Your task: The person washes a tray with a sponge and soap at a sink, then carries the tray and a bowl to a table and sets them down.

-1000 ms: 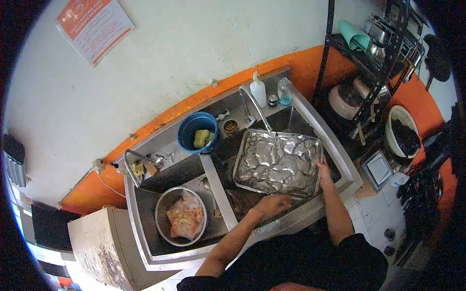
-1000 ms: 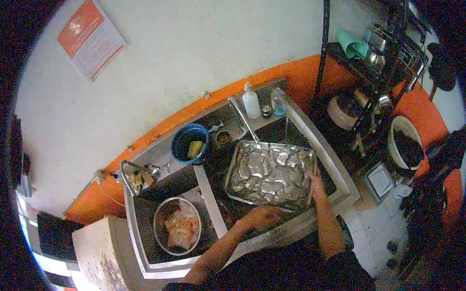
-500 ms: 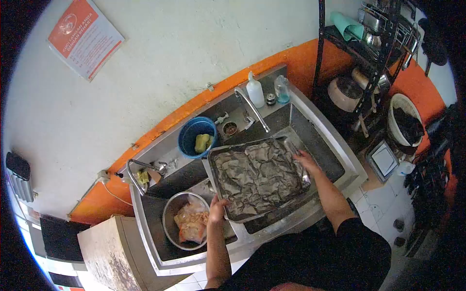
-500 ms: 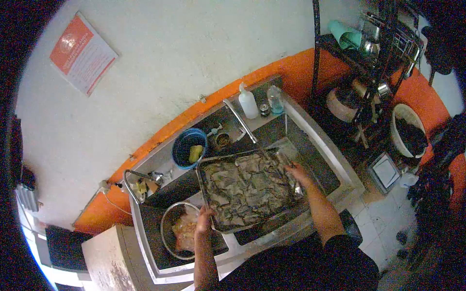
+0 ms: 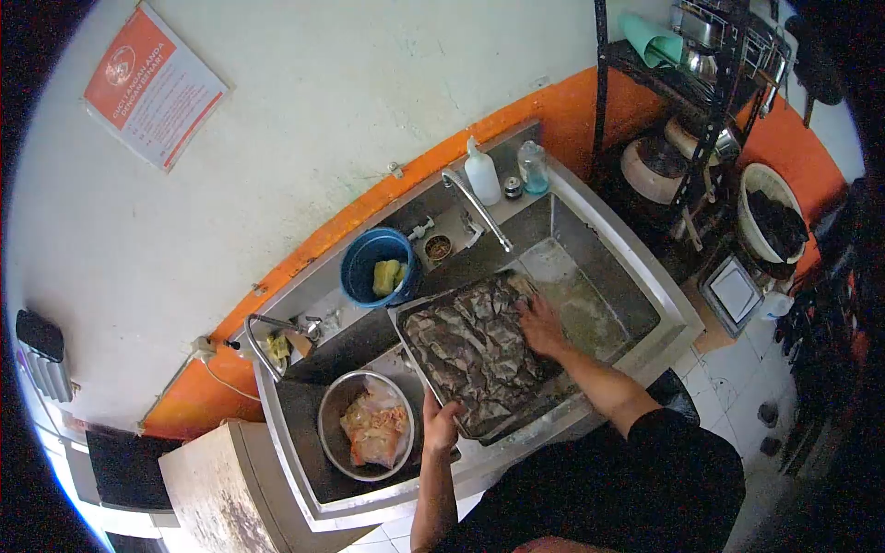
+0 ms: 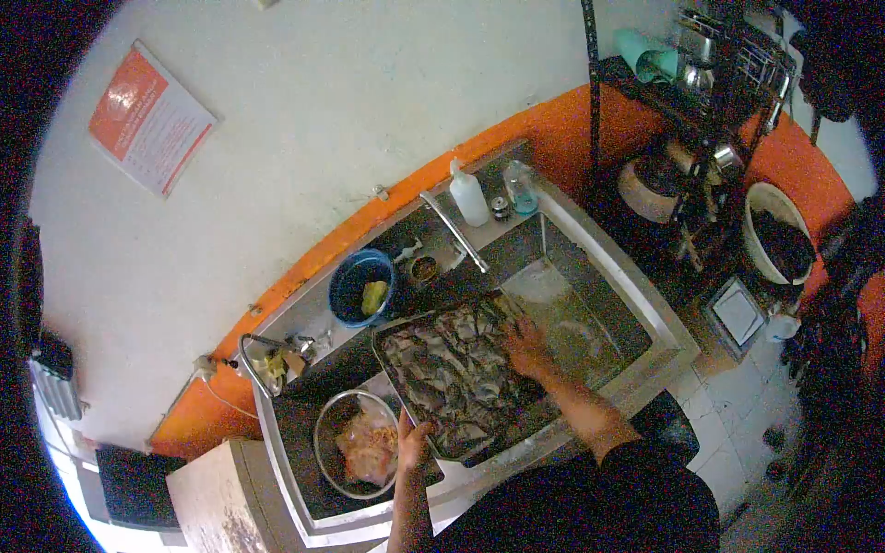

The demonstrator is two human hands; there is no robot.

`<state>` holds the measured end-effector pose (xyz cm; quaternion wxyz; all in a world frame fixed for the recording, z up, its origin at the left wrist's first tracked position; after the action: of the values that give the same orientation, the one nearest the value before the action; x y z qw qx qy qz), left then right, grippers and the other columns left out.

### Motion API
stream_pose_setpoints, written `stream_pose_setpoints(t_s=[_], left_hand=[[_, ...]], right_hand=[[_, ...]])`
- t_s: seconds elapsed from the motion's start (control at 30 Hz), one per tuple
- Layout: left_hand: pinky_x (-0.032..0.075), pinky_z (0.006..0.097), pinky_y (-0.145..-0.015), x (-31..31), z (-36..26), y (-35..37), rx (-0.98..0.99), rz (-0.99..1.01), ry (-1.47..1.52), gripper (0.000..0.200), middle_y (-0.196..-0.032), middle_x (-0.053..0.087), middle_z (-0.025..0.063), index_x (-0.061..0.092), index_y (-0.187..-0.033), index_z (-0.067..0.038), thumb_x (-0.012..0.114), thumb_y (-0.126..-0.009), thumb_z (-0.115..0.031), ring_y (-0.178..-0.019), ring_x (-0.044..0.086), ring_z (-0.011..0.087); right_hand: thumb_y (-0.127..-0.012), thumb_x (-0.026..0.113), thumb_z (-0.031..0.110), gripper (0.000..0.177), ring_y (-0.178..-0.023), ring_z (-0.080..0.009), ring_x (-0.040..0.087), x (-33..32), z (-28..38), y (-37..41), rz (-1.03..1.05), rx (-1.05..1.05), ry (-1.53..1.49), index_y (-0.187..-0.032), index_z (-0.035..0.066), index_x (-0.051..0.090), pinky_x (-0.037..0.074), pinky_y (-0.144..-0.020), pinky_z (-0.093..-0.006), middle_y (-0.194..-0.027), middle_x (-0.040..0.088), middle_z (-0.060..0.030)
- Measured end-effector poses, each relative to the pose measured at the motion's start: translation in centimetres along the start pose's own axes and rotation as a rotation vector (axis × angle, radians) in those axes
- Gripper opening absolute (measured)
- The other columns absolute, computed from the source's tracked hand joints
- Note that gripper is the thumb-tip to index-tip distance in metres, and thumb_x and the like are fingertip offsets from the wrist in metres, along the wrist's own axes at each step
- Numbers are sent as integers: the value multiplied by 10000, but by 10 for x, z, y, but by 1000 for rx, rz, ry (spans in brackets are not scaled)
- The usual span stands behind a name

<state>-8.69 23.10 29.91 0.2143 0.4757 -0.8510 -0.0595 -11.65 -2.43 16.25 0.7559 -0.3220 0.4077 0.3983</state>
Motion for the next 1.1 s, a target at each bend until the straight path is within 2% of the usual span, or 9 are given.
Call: stream_pose_setpoints(t_s=[0.23, 0.3, 0.37, 0.6, 0.73, 0.77, 0.9, 1.0, 1.1], left_hand=[[422, 271, -705, -15, 27, -5, -78, -131, -126, 549, -1070, 503, 102, 331, -1222, 6, 462, -690, 33, -878, 517, 209], [431, 288, -705, -9, 35, -6, -137, -144, -67, 544, -1091, 494, 125, 327, -1225, 10, 467, -699, 25, -899, 519, 225], [447, 316, -694, -8, 44, -6, -192, -202, 1, 549, -1086, 485, 150, 309, -1235, 2, 459, -706, 24, -900, 522, 247], [494, 383, -610, 19, 55, -1, -284, -126, 137, 650, -1023, 480, 183, 236, -1264, -49, 465, -663, 40, -816, 545, 307], [499, 418, -571, 7, 60, -15, -117, 35, 242, 539, -940, 488, 149, 319, -1182, -49, 465, -663, -30, -795, 551, 295], [502, 426, -592, -34, 75, -12, -295, -298, -94, 463, -928, 505, 134, 388, -1109, -49, 481, -658, -83, -807, 550, 298], [498, 423, -606, -36, 74, -28, -308, -162, 107, 214, -810, 531, 96, 454, -835, -64, 511, -639, -126, -672, 562, 288], [496, 423, -630, -71, 128, -68, -667, -64, 205, 228, -800, 533, 102, 456, -835, -52, 518, -630, -130, -677, 562, 292], [469, 418, -732, -79, 149, -136, -415, 106, -249, 474, -936, 526, 161, 419, -1040, 7, 567, -674, -255, -835, 538, 307]], right_hand=[[-768, 478, 75, 129, -925, -356, 440, -81, -29, 17, -420, 59, -93, -840, 42, 580, 308, -827, -508, -972, 513, -145], [-774, 490, 98, 136, -863, -350, 497, -92, -25, 16, -13, 115, -31, -853, 36, 582, 366, -781, -470, -859, 563, -141], [-783, 517, 152, 153, -791, -336, 541, -74, -48, 18, -220, 62, -326, -833, 21, 577, 420, -727, -407, -782, 584, -136], [-744, 601, 385, 348, -854, -290, 559, -92, -45, 30, -102, 199, -597, -859, 57, 596, 422, -772, -387, -867, 604, -114], [-673, 627, 510, 541, -1077, -321, 441, -94, -64, 36, -285, 113, -77, -1033, 112, 564, 300, -906, -470, -1066, 546, -131], [-664, 623, 532, 630, -1115, -333, 402, -90, -87, 35, -228, 273, -88, -1123, 119, 495, 297, -919, -470, -1140, 487, -149], [-661, 611, 551, 847, -1212, -342, 278, -62, -137, 37, 341, 689, -484, -1302, 103, 284, 268, -958, -461, -1336, 269, -168], [-685, 603, 484, 806, -1240, -319, 240, -73, -150, 42, 569, 415, -889, -1308, 86, 283, 250, -970, -450, -1362, 229, -158], [-693, 595, 455, 817, -1257, -302, 201, -113, -161, 46, 695, 605, -776, -1329, 86, 239, 222, -986, -445, -1380, 186, -152]])
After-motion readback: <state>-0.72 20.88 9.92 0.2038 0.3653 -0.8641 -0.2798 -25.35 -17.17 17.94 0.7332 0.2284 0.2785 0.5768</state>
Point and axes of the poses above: each hand's wrist, its own y-axis away from the middle knuckle, its own x-axis out of the palm, z = x × y, the point moved 8 cm from there along -y, towards the middle knuckle
